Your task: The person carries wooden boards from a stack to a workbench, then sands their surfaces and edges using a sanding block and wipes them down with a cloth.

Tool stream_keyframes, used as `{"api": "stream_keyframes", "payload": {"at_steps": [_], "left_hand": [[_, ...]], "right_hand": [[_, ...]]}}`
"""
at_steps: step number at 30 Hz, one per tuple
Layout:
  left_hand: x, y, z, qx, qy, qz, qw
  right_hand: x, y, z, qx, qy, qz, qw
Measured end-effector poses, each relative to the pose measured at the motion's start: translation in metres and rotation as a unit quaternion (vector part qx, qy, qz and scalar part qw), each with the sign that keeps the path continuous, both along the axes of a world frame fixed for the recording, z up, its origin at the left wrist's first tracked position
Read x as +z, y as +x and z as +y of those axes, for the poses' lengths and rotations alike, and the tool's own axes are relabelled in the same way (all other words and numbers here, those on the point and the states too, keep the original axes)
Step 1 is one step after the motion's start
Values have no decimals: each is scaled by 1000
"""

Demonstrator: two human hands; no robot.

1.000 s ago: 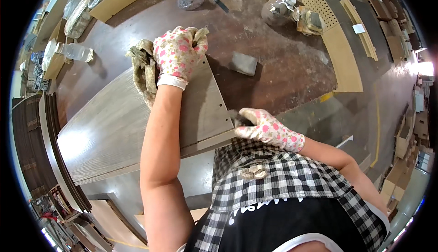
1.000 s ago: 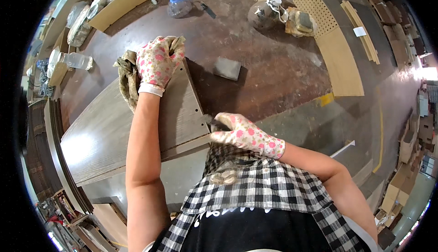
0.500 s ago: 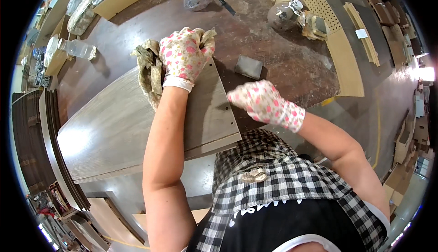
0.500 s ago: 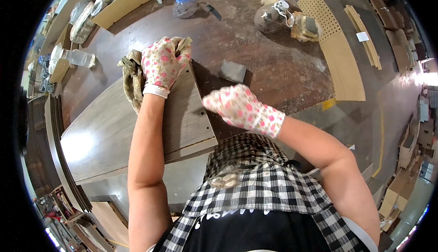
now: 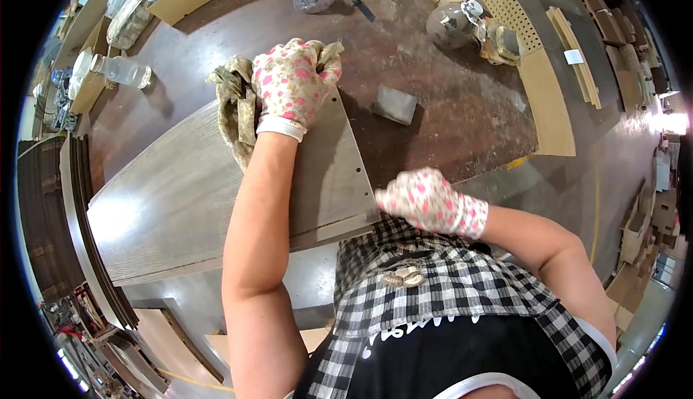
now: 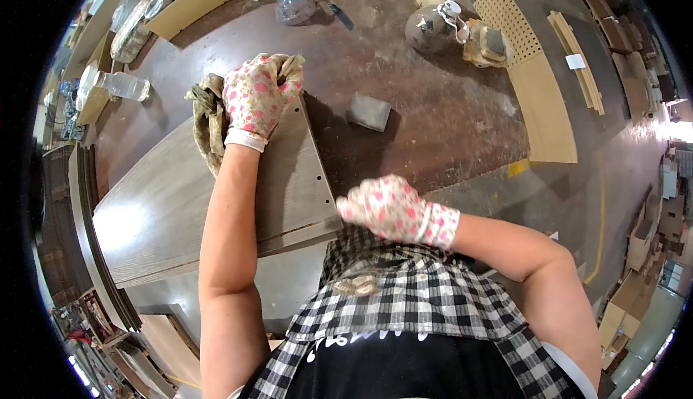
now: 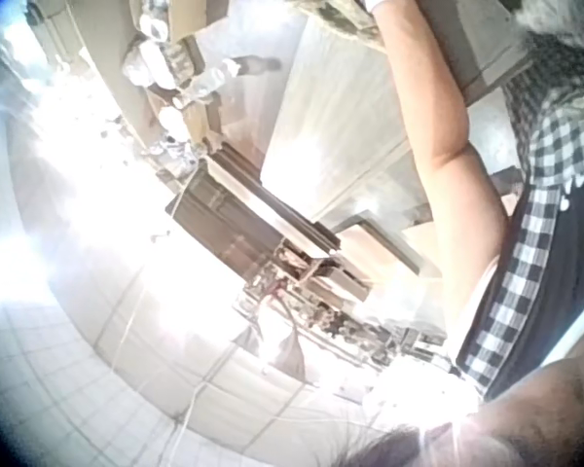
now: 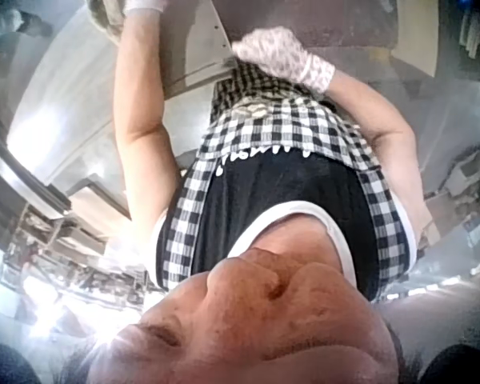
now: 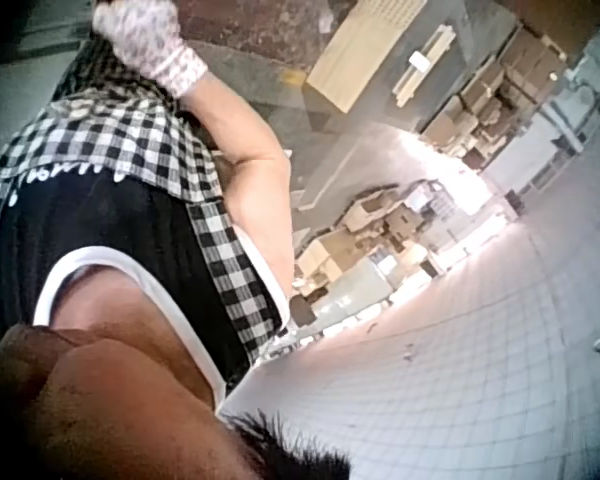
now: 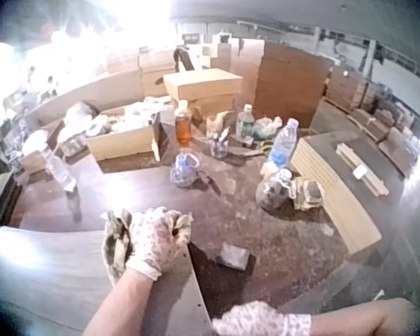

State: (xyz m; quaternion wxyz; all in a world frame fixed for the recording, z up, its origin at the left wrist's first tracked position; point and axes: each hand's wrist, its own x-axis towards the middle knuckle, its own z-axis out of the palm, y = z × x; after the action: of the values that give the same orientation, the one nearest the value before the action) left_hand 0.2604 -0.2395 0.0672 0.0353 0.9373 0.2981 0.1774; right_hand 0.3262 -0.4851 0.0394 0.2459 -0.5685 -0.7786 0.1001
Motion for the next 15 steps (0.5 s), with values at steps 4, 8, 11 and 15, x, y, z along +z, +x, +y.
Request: {"api": "stream_keyframes", "payload": {"at_steps": [4, 8, 11, 15], "left_hand": [[9, 6, -2, 5, -24, 47, 999], [6, 5, 0, 6, -20, 50, 999], [8, 4, -1, 6, -13, 40, 999], [4, 3, 1, -1, -7, 19, 1000]], "right_hand": [[0, 6, 0, 20, 19, 69, 997], [8, 15, 34, -49, -12, -57, 997], [13, -2, 2, -26, -26, -59, 998], [2, -12, -30, 139, -60, 8, 988]]}}
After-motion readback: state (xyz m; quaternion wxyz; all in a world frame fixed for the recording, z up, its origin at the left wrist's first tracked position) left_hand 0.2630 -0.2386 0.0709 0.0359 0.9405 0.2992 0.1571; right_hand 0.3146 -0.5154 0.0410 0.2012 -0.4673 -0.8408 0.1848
